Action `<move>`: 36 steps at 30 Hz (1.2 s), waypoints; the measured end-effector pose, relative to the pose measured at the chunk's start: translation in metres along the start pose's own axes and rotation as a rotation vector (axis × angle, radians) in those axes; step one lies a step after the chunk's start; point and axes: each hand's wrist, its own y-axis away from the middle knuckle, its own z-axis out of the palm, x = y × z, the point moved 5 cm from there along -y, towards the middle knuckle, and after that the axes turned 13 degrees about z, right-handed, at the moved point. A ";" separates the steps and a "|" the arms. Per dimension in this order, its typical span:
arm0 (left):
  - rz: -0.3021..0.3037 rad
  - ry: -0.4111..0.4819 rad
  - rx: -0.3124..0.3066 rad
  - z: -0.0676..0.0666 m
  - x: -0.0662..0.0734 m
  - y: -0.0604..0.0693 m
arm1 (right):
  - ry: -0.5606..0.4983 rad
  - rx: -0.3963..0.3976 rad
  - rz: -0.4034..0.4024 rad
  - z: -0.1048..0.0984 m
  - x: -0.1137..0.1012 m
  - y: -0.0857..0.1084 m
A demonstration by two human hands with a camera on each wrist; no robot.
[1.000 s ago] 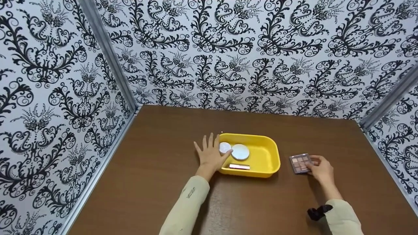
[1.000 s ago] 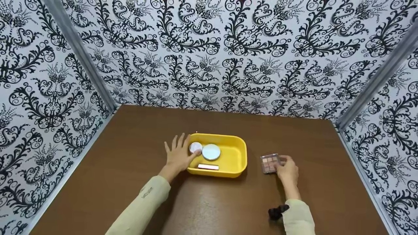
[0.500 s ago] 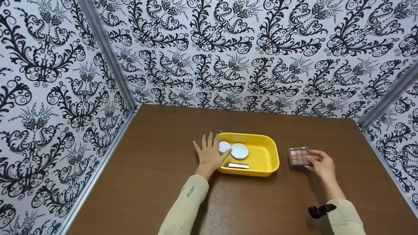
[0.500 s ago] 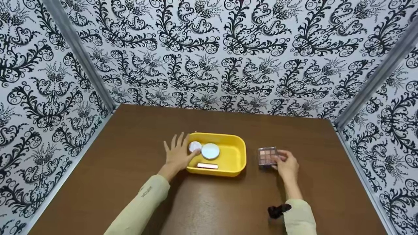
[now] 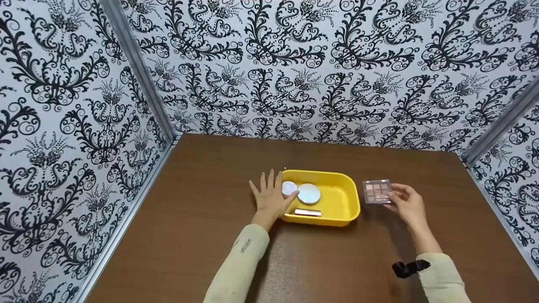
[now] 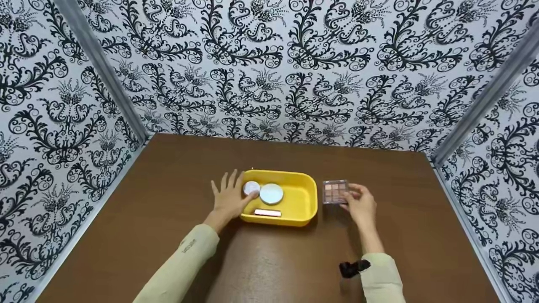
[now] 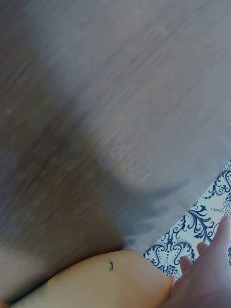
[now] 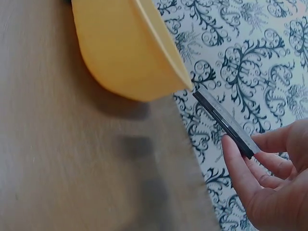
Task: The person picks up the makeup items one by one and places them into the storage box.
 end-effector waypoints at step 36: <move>0.001 -0.020 -0.060 -0.004 0.003 0.000 | 0.672 -0.139 -0.212 0.131 -0.033 -0.006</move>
